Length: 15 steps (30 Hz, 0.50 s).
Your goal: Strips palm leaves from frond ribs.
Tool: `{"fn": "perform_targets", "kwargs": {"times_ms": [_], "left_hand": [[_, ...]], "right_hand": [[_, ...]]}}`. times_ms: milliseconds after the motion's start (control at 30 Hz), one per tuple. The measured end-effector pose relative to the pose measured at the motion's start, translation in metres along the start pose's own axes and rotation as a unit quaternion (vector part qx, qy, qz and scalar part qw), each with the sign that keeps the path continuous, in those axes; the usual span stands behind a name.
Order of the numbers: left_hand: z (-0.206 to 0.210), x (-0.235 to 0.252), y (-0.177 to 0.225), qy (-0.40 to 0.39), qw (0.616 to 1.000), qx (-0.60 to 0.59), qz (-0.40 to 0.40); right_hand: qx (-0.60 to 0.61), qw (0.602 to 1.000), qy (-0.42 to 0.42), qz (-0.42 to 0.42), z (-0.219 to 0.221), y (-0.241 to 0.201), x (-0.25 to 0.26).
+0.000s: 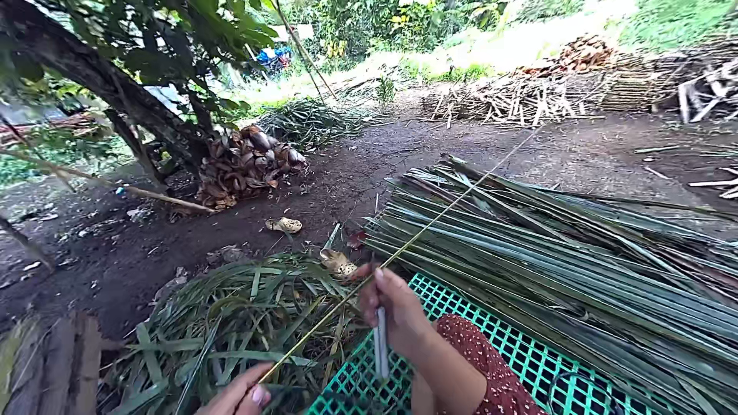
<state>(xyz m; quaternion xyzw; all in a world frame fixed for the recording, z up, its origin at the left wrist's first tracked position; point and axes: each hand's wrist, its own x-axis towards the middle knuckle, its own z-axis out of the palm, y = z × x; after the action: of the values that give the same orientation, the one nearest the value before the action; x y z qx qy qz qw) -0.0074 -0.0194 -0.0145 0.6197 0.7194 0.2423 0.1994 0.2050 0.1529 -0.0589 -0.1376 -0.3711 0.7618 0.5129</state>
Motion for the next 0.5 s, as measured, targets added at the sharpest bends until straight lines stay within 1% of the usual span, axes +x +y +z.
{"fn": "perform_targets", "kwargs": {"times_ms": [33, 100, 167, 267, 367, 433, 500], "left_hand": [[0.002, -0.003, 0.004, 0.017, 1.0, -0.003, -0.009], [0.011, -0.005, 0.009, 0.076, 0.997, -0.003, -0.009], [0.017, -0.005, 0.011, 0.128, 0.992, 0.006, 0.009], [0.018, -0.004, 0.018, 0.145, 0.989, 0.017, 0.021], [0.022, -0.005, 0.025, 0.169, 0.984, 0.027, 0.041], [0.026, -0.006, 0.028, 0.193, 0.978, 0.048, 0.065], [0.031, -0.006, 0.029, 0.23, 0.964, 0.095, 0.097]], "right_hand": [[-0.002, 1.0, 0.005, -0.006, -0.001, -0.001, 0.0], [-0.008, 1.0, -0.008, 0.0, -0.002, 0.001, -0.002], [-0.013, 0.998, -0.054, 0.026, -0.002, 0.008, -0.005], [-0.044, 0.982, -0.149, 0.104, 0.009, 0.02, -0.019], [-0.057, 0.951, -0.248, 0.176, 0.023, 0.029, -0.033], [-0.043, 0.938, -0.274, 0.206, 0.032, 0.035, -0.04], [-0.02, 0.937, -0.276, 0.212, 0.038, 0.04, -0.045]]}}
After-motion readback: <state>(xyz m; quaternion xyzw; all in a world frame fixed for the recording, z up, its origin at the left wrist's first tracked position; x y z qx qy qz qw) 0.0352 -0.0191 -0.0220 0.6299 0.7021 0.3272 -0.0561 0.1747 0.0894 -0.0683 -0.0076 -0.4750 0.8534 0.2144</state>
